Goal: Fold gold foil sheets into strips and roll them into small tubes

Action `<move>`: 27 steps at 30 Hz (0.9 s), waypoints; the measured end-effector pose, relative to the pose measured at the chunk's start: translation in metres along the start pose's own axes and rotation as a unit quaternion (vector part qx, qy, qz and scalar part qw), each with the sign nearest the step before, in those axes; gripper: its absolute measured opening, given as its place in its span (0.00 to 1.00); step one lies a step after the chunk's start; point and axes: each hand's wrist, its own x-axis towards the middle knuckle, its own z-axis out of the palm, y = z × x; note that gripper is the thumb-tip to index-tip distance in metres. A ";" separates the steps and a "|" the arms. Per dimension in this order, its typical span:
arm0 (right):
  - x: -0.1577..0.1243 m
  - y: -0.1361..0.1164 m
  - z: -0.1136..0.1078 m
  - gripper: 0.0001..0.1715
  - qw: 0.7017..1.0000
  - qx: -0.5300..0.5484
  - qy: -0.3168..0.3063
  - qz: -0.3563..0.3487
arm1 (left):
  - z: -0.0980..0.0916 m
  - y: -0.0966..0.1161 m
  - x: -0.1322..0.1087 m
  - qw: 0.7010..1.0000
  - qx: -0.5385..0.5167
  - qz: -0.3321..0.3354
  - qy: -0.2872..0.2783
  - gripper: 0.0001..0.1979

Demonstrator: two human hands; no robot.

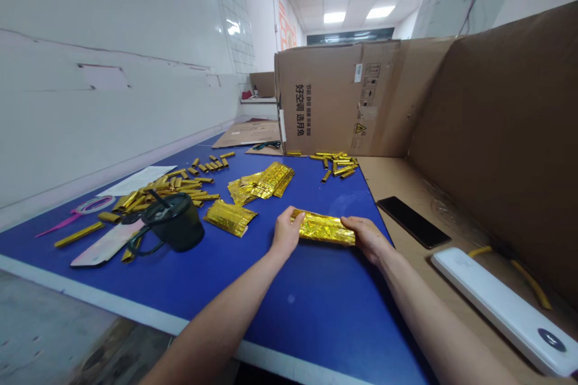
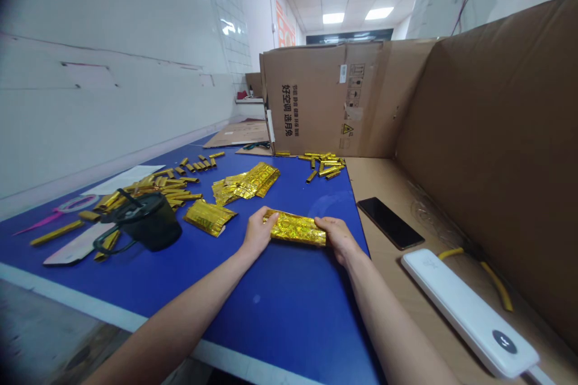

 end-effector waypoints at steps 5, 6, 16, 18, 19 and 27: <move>0.003 0.007 0.004 0.15 0.994 -0.053 0.091 -0.032 | 0.004 0.011 -0.009 0.999 0.018 0.033 -0.001 0.07; 0.003 0.009 0.005 0.15 0.990 -0.070 0.115 -0.049 | 0.006 0.012 -0.010 0.999 0.014 0.034 0.001 0.07; 0.001 0.007 -0.003 0.17 0.875 -0.437 0.189 -0.087 | 0.013 -0.002 -0.003 0.995 0.063 -0.080 -0.010 0.07; 0.001 0.006 -0.005 0.16 0.849 -0.491 0.182 -0.069 | 0.009 0.002 -0.005 0.994 0.090 -0.064 0.001 0.06; 0.001 0.006 -0.005 0.17 0.833 -0.522 0.176 -0.061 | 0.008 0.006 -0.008 0.993 0.107 -0.041 0.006 0.07; -0.006 0.003 -0.003 0.17 0.767 -0.630 0.109 -0.045 | 0.032 0.041 -0.054 0.871 0.249 0.275 -0.323 0.38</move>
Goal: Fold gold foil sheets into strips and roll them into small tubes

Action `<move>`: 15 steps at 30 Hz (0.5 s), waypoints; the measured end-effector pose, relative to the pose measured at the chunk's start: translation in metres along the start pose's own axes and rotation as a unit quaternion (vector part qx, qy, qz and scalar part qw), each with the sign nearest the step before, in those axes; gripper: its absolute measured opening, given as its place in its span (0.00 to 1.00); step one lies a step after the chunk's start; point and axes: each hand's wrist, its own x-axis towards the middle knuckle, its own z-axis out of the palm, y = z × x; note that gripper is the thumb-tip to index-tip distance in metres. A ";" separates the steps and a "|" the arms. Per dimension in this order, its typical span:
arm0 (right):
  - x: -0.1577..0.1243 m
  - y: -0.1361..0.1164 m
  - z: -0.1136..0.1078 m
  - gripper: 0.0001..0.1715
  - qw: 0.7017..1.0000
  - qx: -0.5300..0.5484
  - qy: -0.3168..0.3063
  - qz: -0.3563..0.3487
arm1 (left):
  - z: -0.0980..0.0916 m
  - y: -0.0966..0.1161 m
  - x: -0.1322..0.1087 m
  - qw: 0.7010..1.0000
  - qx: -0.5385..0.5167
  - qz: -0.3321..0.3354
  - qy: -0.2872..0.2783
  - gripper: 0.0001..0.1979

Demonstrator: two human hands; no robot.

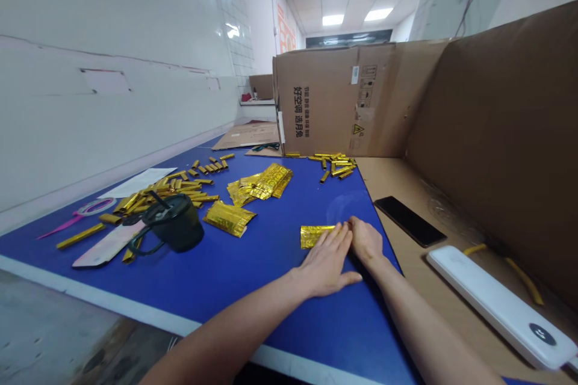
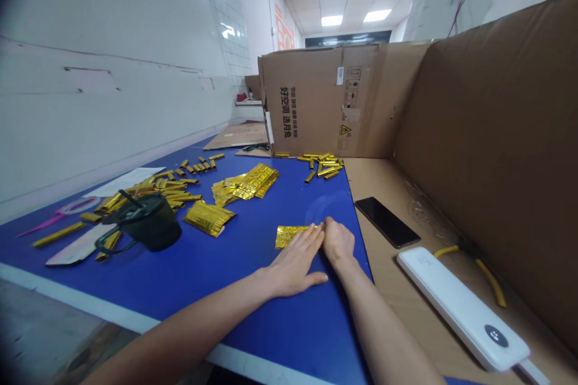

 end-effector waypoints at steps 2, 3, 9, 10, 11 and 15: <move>0.000 -0.001 0.000 0.18 1.000 -0.006 0.000 0.001 | 0.005 0.001 0.000 0.998 0.007 -0.028 -0.064 0.45; 0.000 -0.001 0.001 0.19 1.000 -0.009 0.000 0.003 | 0.007 -0.001 0.000 0.995 0.010 -0.041 -0.087 0.45; 0.003 -0.001 0.002 0.19 1.000 -0.022 0.003 0.005 | 0.003 -0.012 0.000 0.986 0.018 -0.075 -0.144 0.43; 0.003 -0.001 0.002 0.19 1.000 -0.023 0.003 0.006 | 0.002 -0.013 0.001 0.985 0.017 -0.086 -0.146 0.42; 0.003 0.000 0.002 0.19 1.000 -0.024 0.004 0.006 | 0.001 -0.013 0.001 0.984 0.016 -0.096 -0.148 0.42; 0.005 0.002 0.003 0.18 1.000 -0.024 0.010 0.011 | -0.001 -0.013 0.002 0.981 0.017 -0.113 -0.159 0.41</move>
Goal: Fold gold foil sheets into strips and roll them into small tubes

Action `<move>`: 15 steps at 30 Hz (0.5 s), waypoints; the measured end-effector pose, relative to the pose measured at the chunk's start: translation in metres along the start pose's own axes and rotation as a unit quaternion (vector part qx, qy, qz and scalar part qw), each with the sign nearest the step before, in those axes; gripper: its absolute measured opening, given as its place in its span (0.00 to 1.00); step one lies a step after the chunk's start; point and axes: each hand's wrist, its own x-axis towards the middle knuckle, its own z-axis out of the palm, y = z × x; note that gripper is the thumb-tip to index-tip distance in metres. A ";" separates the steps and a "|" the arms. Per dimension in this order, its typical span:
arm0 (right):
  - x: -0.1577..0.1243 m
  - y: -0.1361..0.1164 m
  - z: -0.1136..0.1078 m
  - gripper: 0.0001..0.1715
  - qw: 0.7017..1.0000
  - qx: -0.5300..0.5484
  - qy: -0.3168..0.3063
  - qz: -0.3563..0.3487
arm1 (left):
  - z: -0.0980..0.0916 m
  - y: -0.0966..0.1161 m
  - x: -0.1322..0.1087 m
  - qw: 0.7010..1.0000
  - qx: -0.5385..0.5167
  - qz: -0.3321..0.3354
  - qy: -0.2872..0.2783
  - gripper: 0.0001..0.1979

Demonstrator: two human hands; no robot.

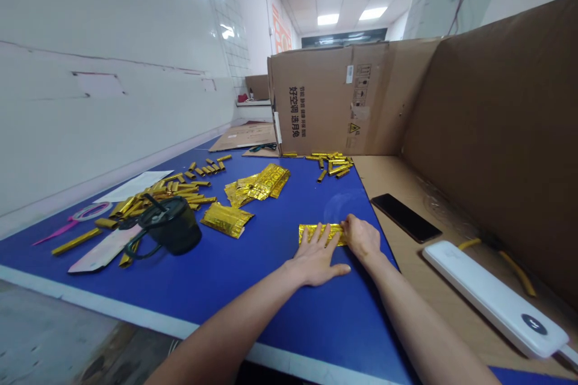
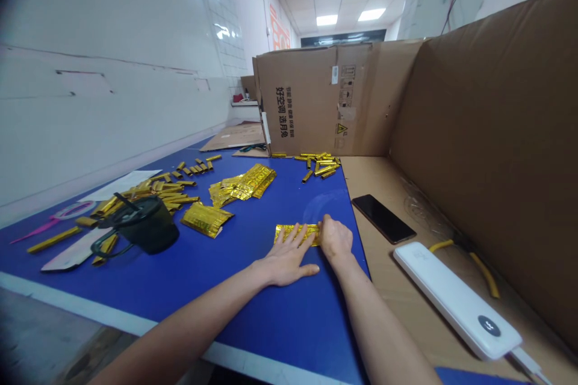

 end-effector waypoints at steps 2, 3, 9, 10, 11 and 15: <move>0.001 0.002 0.000 0.18 1.000 0.002 0.005 0.004 | 0.000 0.001 0.000 1.000 0.002 -0.003 -0.005 0.41; 0.001 0.003 0.000 0.18 1.000 0.004 0.008 0.006 | 0.000 0.001 -0.001 1.000 0.004 -0.004 -0.006 0.41; -0.003 0.004 -0.009 0.20 0.995 0.044 0.084 0.016 | 0.003 -0.005 0.002 0.998 0.029 -0.060 0.019 0.42; -0.006 0.001 -0.010 0.20 0.991 0.070 0.115 -0.008 | 0.004 -0.007 0.003 0.996 0.032 -0.073 0.027 0.42; -0.009 -0.005 -0.010 0.20 0.984 0.100 0.138 -0.052 | 0.005 -0.009 0.004 0.996 0.035 -0.079 0.032 0.42; -0.026 -0.032 0.000 0.25 0.938 0.198 0.037 -0.282 | 0.008 -0.017 0.008 0.995 0.075 -0.065 0.031 0.32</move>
